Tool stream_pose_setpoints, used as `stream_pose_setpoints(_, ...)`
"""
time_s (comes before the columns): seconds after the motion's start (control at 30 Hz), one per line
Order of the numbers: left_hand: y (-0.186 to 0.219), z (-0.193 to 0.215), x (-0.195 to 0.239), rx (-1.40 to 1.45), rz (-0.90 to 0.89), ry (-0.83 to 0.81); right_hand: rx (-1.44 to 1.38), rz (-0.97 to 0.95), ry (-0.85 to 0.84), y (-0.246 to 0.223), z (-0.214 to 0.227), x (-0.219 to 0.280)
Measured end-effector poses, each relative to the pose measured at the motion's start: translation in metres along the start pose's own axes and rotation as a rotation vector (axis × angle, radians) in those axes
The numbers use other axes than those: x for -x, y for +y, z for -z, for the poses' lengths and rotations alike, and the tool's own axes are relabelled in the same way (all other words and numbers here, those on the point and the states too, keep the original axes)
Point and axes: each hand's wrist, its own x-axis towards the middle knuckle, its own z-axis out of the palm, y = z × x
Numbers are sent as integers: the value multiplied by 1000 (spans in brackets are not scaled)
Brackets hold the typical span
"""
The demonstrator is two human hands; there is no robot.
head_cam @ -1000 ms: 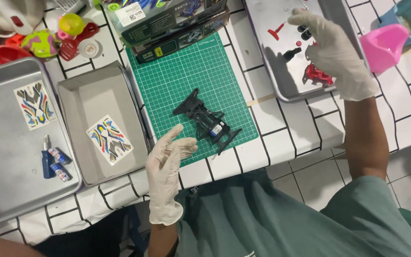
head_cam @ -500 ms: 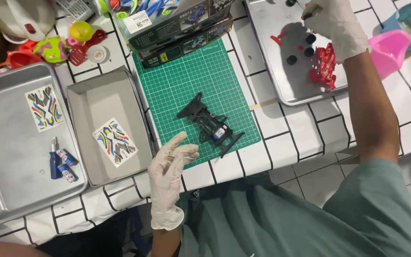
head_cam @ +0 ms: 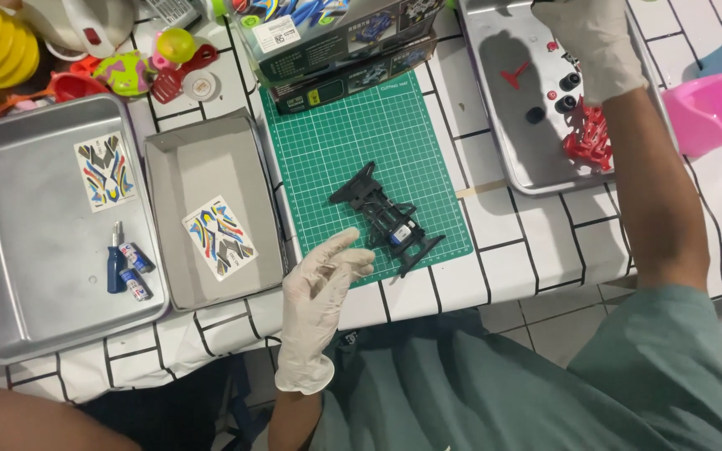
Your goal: Assembling a model toy car by installing the motor, gears, and applying lubricant to the internal components.
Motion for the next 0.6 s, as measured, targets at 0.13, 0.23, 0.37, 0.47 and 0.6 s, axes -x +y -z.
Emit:
stream_pose_setpoints(0.13, 9, -25, -11, -46, -23, 5, -73, -26, 6, -62, -21, 70)
stream_pose_setpoints(0.23, 8, -46, -21, -153, -91, -6, -491, 142, -142, -112, -36, 122)
stream_pose_setpoints(0.37, 4, -66, -31, -20, -175, 27, -607, 82, -372, -142, -52, 172)
stream_pose_setpoints(0.47, 3, -71, -35, 112, -191, 72, -589, 159, -370, -142, -67, 184)
stream_pose_setpoints(0.6, -2, -60, -38, 93, -176, 107, -497, 421, -285, -144, -77, 189)
